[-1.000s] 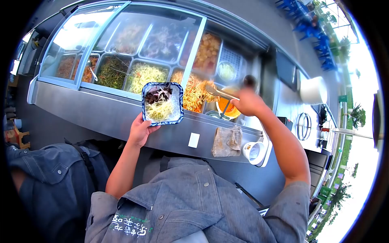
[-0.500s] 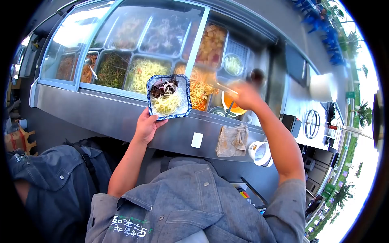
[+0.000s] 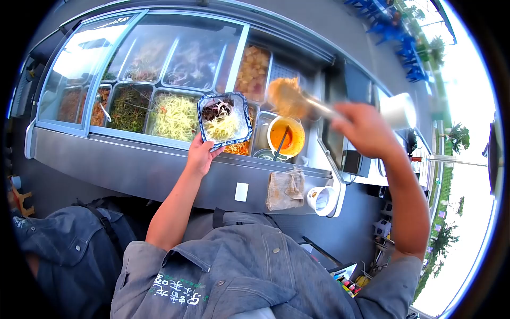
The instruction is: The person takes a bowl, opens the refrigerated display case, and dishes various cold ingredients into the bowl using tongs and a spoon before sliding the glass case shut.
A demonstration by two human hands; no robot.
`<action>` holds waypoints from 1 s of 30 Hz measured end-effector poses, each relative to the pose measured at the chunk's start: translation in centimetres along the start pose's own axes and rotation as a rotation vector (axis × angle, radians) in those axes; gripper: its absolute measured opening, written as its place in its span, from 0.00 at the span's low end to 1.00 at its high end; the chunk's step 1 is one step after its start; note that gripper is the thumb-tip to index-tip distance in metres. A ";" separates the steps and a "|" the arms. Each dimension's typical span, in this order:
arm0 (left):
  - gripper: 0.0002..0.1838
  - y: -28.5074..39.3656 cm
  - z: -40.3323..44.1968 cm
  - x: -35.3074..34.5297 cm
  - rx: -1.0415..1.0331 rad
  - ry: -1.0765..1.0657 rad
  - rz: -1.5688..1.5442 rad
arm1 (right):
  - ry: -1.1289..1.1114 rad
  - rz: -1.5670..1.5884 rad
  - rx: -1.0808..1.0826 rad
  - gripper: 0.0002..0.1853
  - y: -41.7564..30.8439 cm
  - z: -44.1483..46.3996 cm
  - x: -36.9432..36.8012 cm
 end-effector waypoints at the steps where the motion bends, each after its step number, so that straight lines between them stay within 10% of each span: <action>1: 0.27 0.0 0.0 -0.1 0.000 -0.006 -0.004 | 0.031 0.029 0.000 0.19 -1.3 -1.3 1.2; 21: 0.25 1.6 -2.6 -2.1 0.050 -0.132 -0.120 | -0.039 0.129 -0.123 0.19 -5.7 4.6 -18.8; 30: 0.25 3.8 -4.5 -3.8 0.029 -0.115 -0.136 | 0.219 0.093 0.102 0.26 -4.5 0.9 -13.5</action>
Point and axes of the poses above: each hand's wrist, its own z-axis towards the middle knuckle, its own x-axis out of the back of the hand, y = z × x, the point moved 7 cm from there along z, towards the middle knuckle, and after that the axes turned 1 degree about x, right-handed, at the moved point
